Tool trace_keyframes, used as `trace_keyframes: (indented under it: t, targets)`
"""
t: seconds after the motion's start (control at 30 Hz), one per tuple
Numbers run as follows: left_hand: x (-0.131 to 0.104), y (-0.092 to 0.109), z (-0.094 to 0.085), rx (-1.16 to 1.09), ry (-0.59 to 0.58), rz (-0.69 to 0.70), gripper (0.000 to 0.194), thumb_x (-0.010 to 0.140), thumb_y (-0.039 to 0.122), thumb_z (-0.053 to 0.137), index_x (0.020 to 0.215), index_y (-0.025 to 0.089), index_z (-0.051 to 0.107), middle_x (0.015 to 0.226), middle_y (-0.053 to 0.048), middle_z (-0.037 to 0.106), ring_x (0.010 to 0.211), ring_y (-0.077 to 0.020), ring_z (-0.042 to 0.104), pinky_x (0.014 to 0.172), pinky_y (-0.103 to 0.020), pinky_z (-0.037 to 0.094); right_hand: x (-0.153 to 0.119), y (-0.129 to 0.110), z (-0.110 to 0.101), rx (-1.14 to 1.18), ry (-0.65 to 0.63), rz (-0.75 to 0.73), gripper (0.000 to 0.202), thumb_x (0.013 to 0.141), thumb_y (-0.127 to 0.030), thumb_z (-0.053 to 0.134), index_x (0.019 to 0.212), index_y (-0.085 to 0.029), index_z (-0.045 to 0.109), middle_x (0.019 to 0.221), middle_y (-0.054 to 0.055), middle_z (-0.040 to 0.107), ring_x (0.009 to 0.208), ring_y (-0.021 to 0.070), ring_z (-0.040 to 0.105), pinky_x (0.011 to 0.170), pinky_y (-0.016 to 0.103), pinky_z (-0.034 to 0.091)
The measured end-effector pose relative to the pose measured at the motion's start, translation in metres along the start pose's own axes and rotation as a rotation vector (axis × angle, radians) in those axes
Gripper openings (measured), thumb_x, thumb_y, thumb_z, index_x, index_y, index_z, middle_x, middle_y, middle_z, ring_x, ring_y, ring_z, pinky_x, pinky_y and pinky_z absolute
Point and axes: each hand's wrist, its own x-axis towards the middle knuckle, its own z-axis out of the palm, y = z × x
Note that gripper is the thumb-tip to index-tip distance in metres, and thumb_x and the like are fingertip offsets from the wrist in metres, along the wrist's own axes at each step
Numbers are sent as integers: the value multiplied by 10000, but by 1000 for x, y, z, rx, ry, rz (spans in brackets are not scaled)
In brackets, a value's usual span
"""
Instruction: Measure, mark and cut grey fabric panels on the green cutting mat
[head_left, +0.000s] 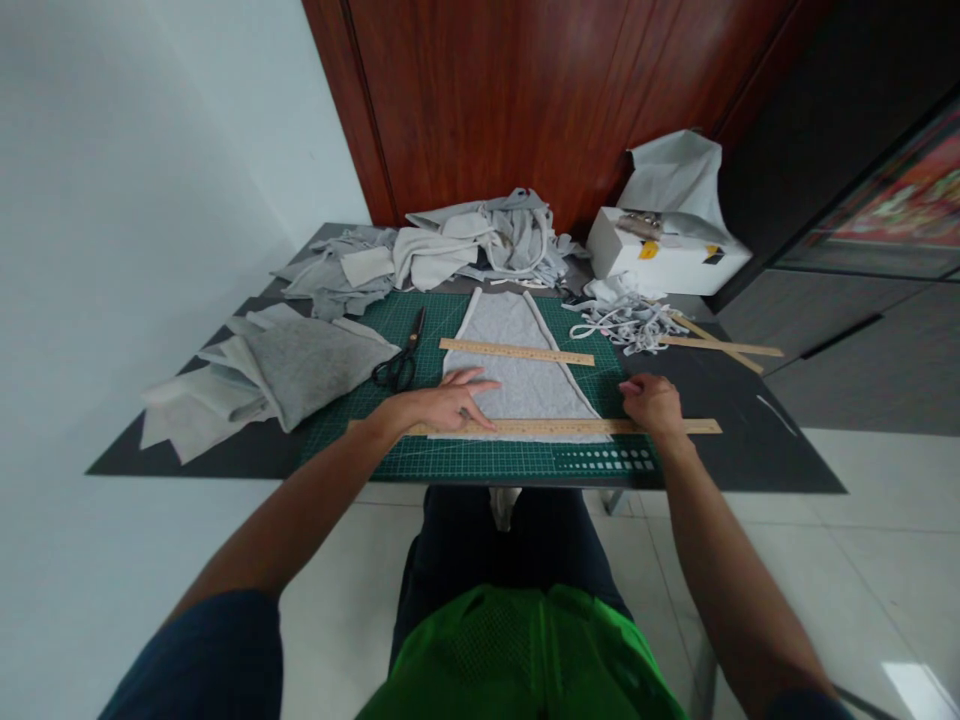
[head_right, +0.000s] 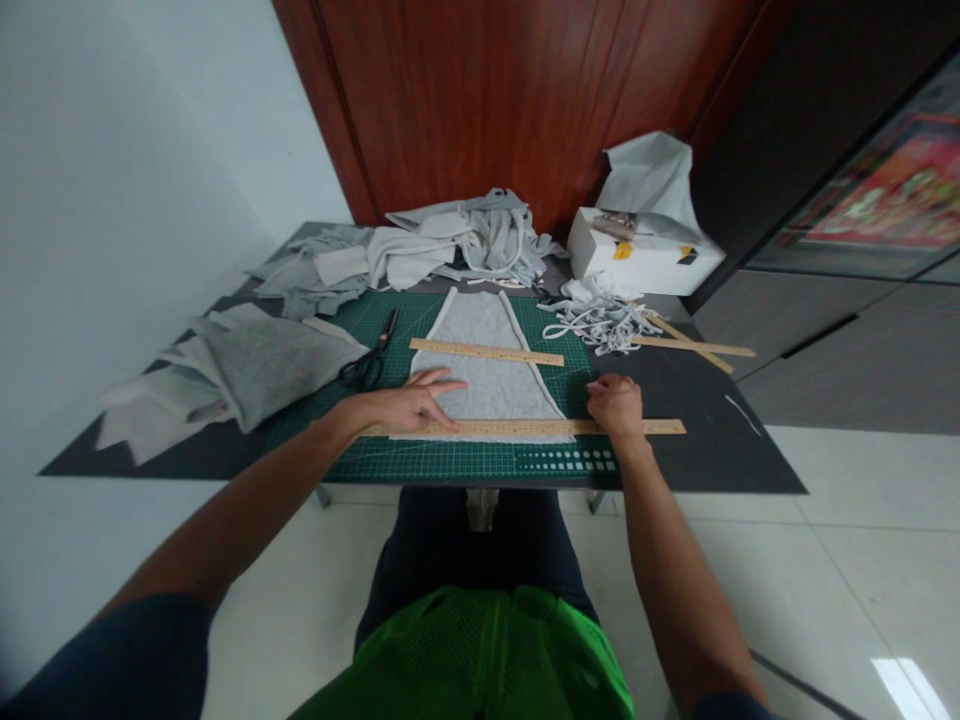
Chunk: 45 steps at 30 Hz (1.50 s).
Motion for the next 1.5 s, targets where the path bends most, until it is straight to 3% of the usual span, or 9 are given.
trace_keyframes:
  t: [0.1,0.17,0.3,0.47,0.63,0.8,1.1,1.3,1.5]
  targets:
    - [1,-3,-2,-20,-23,12,617,726,18,656,1136,454,805,1669,70,429,1603,-327,182,1278,-575,199,-9,-13,-9,120,20,13,241,880,-377,650,734,-198,719,782,161,746,732,297,670,707,431,506]
    - [3,-4,-2,-43,-47,15,607,727,33,654,1146,447,805,1684,69,405,1606,-332,176,1275,-576,201,-23,-37,-14,312,-20,-114,304,911,-489,664,786,-220,730,821,131,761,722,270,672,711,417,522]
    - [7,-5,-4,-42,-81,44,632,724,56,671,1224,427,780,1722,73,317,1615,-354,109,1272,-595,146,-65,-107,-12,614,-231,-275,361,933,-574,670,926,-224,758,912,75,777,688,203,665,690,364,540]
    - [2,-5,-6,-19,33,1,648,738,199,809,1356,360,693,1690,-41,328,1556,-359,194,1247,-553,180,-97,-169,7,789,-472,-221,390,907,-605,697,905,-219,755,762,29,731,657,185,633,630,315,508]
    - [-14,4,-3,38,179,-20,248,789,251,822,1016,224,724,1229,-72,625,1228,-275,504,1077,-386,357,-97,-172,18,823,-495,-145,459,861,-665,715,880,-208,748,735,33,716,635,187,612,587,306,481]
    - [-20,15,2,-18,124,-105,82,838,233,761,795,221,692,754,3,628,762,-180,571,725,-277,379,-99,-165,19,799,-492,-167,473,865,-671,710,899,-201,760,775,51,736,663,197,624,612,318,487]
    - [-36,-15,-8,-264,53,-132,88,735,196,792,686,186,719,623,34,644,616,-130,558,616,-264,364,-96,-164,15,779,-538,-179,408,878,-607,722,903,-203,770,822,54,764,697,199,643,651,326,496]
    - [-35,-16,-12,-177,35,-264,208,682,242,833,600,183,652,569,33,582,579,-132,503,597,-287,323,-99,-161,16,747,-488,-254,349,928,-536,687,954,-199,775,839,56,766,672,185,642,614,313,497]
    - [-27,-17,-18,-150,-61,-291,242,651,369,848,687,187,694,620,34,598,612,-137,508,599,-278,319,-117,-196,17,693,-290,-562,202,1029,-320,583,1017,-228,762,948,73,744,834,215,693,771,363,576]
